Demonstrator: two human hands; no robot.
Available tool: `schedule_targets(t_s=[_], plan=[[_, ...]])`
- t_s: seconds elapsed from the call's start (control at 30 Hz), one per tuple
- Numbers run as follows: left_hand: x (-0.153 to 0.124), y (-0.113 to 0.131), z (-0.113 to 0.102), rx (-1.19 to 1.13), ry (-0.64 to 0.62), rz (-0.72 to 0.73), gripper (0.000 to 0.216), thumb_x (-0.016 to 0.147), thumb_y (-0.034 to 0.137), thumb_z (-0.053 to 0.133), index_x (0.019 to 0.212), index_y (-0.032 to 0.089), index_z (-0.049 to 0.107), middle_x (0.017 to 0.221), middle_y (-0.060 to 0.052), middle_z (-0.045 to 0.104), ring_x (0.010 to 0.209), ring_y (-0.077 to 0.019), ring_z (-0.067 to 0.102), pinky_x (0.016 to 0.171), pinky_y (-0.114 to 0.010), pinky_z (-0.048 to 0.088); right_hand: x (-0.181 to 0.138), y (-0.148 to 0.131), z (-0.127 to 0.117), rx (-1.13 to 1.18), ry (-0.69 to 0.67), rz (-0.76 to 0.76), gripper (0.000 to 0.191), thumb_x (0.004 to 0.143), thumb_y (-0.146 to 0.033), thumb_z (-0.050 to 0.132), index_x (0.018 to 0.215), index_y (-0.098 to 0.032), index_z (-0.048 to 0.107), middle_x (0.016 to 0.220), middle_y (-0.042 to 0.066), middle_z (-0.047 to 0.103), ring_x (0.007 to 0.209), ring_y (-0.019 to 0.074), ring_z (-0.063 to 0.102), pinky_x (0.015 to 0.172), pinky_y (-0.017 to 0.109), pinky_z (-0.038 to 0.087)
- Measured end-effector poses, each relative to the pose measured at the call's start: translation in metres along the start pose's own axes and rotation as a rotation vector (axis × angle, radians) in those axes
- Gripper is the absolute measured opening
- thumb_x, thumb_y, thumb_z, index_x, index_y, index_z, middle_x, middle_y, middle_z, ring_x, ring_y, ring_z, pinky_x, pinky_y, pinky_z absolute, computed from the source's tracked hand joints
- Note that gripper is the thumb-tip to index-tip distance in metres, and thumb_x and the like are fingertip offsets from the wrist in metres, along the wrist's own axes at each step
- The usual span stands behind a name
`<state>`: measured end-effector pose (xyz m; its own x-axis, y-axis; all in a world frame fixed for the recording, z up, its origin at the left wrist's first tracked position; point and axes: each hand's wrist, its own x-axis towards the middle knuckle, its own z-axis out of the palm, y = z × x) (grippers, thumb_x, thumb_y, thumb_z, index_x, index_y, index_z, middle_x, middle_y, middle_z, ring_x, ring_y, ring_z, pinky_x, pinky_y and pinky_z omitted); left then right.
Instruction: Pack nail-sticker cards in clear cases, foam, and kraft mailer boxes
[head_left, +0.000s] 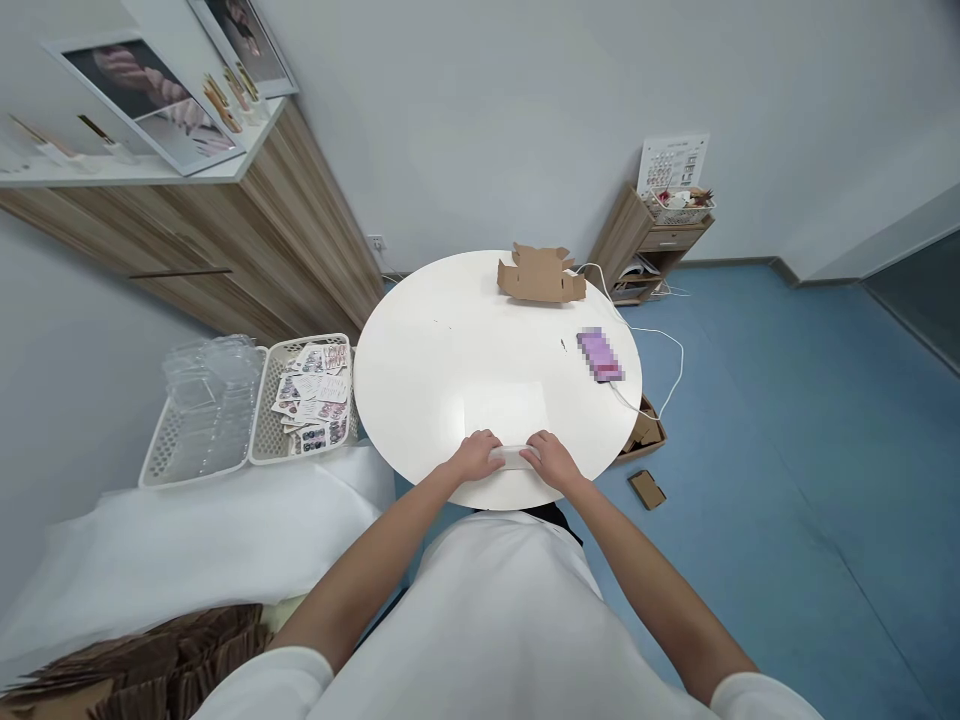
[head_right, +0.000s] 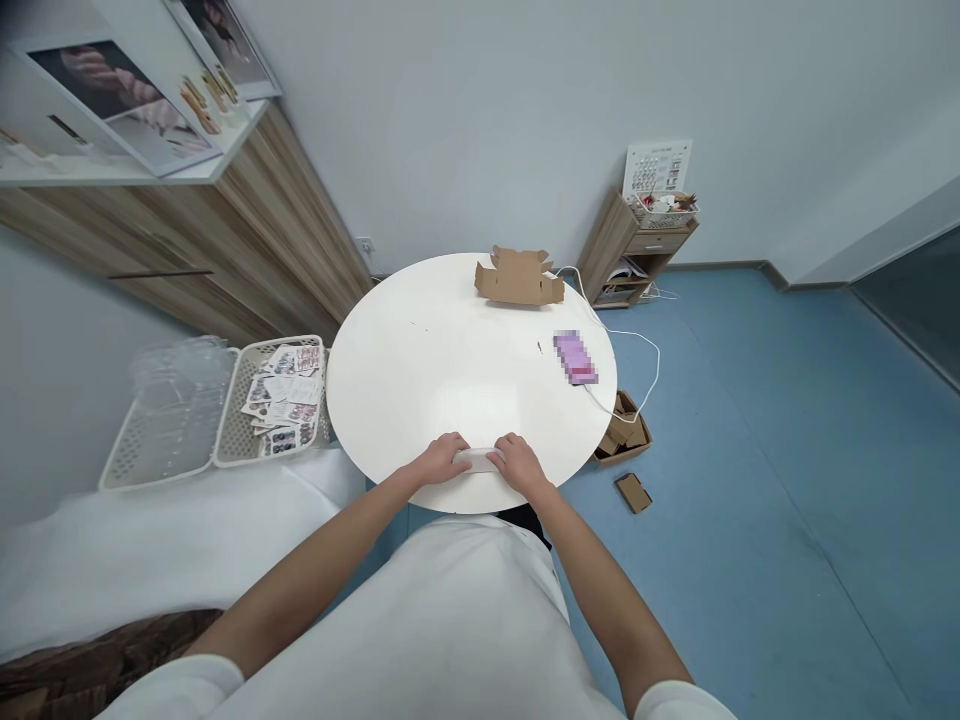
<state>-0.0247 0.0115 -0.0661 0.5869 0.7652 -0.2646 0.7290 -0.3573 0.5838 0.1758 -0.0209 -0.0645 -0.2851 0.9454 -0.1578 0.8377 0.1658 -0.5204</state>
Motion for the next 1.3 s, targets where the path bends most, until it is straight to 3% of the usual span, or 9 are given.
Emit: schedule_targets(t_s=[0.17,0.33,0.57,0.67,0.73,0.83,0.97,1.1,1.3], plan=[[0.015,-0.009,-0.002,-0.119,-0.142,-0.232,0.025,0.075,0.037,0.046,0.087,0.019,0.058,0.092,-0.005,0.061,0.086,-0.0198,0.056,0.070,-0.027,0.041,0.023,0.000,0.003,-0.010,-0.108,0.130,0.029,0.085,-0.040,0.035,0.088,-0.019,0.055,0.089,0.007,0.056,0.083,0.0172,0.052,0.069,0.027,0.038],[0.024,-0.017,0.004,-0.134,-0.139,-0.343,0.022,0.074,0.034,0.049,0.086,0.018,0.057,0.090,-0.004,0.062,0.080,-0.0170,0.058,0.065,-0.024,0.043,0.038,0.008,0.006,0.076,-0.212,0.120,0.028,0.086,-0.032,0.032,0.102,-0.019,0.052,0.101,0.007,0.058,0.092,0.0177,0.053,0.074,0.026,0.037],[0.017,-0.016,0.008,-0.065,-0.011,-0.455,0.033,0.069,0.029,0.055,0.099,0.019,0.048,0.101,-0.007,0.057,0.091,-0.0217,0.053,0.073,-0.031,0.040,0.034,0.021,0.012,-0.023,0.013,0.233,0.026,0.081,-0.025,0.042,0.106,-0.020,0.047,0.103,0.011,0.056,0.094,0.0229,0.052,0.075,0.033,0.038],[0.009,-0.008,0.010,0.084,0.165,-0.370,0.036,0.070,0.026,0.055,0.104,0.021,0.046,0.109,-0.009,0.051,0.102,-0.0248,0.046,0.081,-0.037,0.036,0.027,0.018,0.013,-0.149,0.107,0.096,0.029,0.076,-0.013,0.045,0.105,-0.019,0.048,0.117,0.014,0.048,0.109,0.0269,0.042,0.086,0.041,0.032],[0.004,-0.003,0.012,0.146,0.245,-0.239,0.034,0.072,0.028,0.054,0.105,0.022,0.046,0.113,-0.007,0.049,0.107,-0.0239,0.042,0.086,-0.038,0.032,0.023,0.013,0.013,-0.168,0.055,-0.098,0.030,0.074,-0.010,0.045,0.103,-0.019,0.049,0.125,0.012,0.042,0.118,0.0261,0.034,0.093,0.043,0.027],[-0.003,0.000,0.017,0.143,0.200,-0.101,0.042,0.069,0.037,0.058,0.107,0.023,0.045,0.115,-0.007,0.048,0.110,-0.0241,0.040,0.091,-0.039,0.028,0.021,0.008,0.015,-0.163,-0.087,-0.280,0.029,0.072,-0.019,0.053,0.101,-0.019,0.049,0.130,0.011,0.039,0.121,0.0250,0.031,0.095,0.043,0.026],[-0.008,0.000,0.021,0.156,0.141,-0.061,0.059,0.061,0.037,0.064,0.113,0.023,0.040,0.119,-0.007,0.046,0.111,-0.0247,0.040,0.092,-0.040,0.026,0.021,0.008,0.020,-0.179,-0.148,-0.261,0.044,0.064,-0.027,0.063,0.103,-0.018,0.046,0.130,0.013,0.038,0.117,0.0261,0.036,0.092,0.043,0.030],[-0.009,0.001,0.019,0.171,0.150,-0.029,0.055,0.062,0.032,0.061,0.113,0.021,0.041,0.117,-0.008,0.048,0.107,-0.0249,0.042,0.092,-0.040,0.025,0.018,0.007,0.022,-0.188,-0.133,-0.241,0.041,0.066,-0.022,0.059,0.104,-0.017,0.045,0.129,0.014,0.038,0.115,0.0259,0.038,0.090,0.040,0.032],[-0.014,0.003,0.011,0.091,0.073,0.000,0.042,0.065,0.037,0.056,0.106,0.024,0.051,0.103,-0.006,0.055,0.100,-0.0247,0.046,0.088,-0.038,0.030,0.009,0.000,0.010,-0.057,-0.195,-0.163,0.039,0.068,-0.027,0.055,0.105,-0.019,0.045,0.100,0.006,0.057,0.089,0.0204,0.054,0.077,0.033,0.038]])
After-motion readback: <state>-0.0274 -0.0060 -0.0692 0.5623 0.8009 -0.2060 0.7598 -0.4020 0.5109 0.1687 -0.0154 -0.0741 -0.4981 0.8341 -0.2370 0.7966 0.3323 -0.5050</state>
